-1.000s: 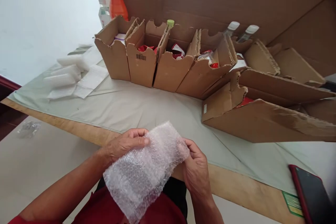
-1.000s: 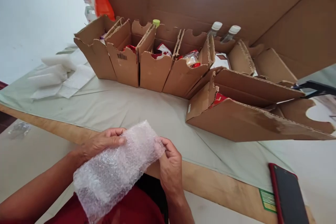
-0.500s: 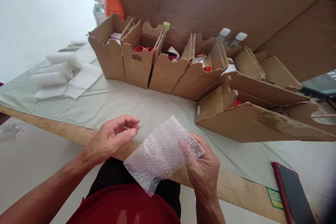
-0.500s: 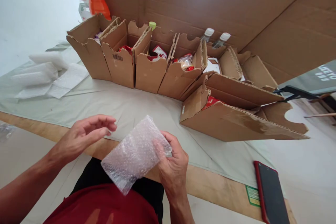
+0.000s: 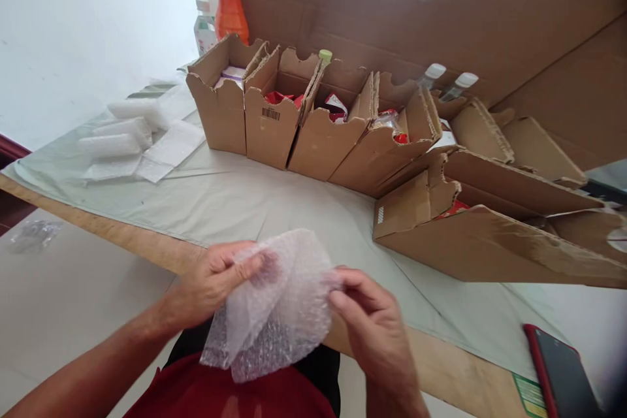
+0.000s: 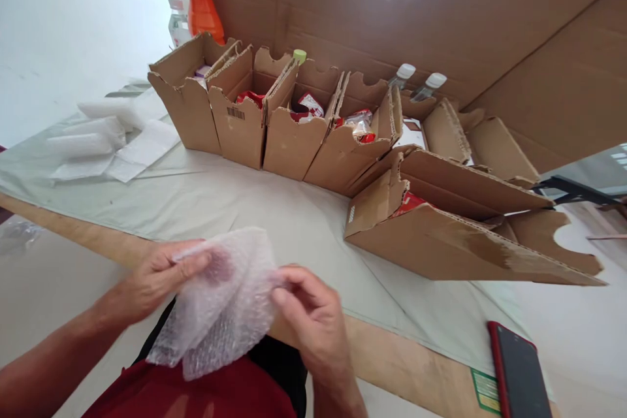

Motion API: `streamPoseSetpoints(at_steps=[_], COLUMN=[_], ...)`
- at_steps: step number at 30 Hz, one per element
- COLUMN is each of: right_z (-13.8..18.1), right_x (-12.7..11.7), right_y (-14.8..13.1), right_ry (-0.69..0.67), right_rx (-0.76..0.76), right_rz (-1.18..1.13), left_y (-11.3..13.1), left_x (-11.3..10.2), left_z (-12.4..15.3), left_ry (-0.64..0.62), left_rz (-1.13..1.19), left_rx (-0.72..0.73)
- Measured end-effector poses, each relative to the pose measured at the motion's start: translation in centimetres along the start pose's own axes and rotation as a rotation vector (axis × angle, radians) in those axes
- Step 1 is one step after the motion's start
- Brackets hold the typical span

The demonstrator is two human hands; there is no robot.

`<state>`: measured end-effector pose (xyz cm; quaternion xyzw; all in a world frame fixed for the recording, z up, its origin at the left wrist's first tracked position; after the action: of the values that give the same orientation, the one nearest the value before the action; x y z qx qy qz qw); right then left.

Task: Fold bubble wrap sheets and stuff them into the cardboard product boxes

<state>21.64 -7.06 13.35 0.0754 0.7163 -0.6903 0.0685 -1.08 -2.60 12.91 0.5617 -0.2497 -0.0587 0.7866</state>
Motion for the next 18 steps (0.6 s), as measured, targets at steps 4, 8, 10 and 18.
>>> streamPoseSetpoints(at_steps=[4, 8, 10, 18], right_z=[-0.1, -1.3, -1.5, 1.3], right_x=[-3.7, -4.0, -4.1, -4.5], right_y=[0.6, 2.6, 4.2, 4.1], right_ry=[0.190, 0.261, 0.307, 0.478], right_rx=[0.086, 0.109, 0.131, -0.174], right_rz=[-0.024, 0.166, 0.327, 1.080], left_y=[6.1, 9.8, 10.7, 2.5], left_x=[-2.3, -1.3, -0.6, 3.1], left_z=[-2.3, -8.9, -11.9, -6.9], left_ry=[-0.061, -0.197, -0.119, -0.184], left_rz=[-0.314, -0.809, -0.996, -1.279], left_rx=[0.126, 0.151, 0.238, 0.727])
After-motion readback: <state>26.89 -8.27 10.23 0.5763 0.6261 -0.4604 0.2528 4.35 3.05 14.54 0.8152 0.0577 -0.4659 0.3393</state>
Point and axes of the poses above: each hand's wrist, its own z-axis away from the middle knuckle, its own x-axis out of the palm, y = z × x, the point moved 6 cm from there along -z, towards the middle knuckle, and after that the axes turned 15 degrees about z, right-handed, at the moved point
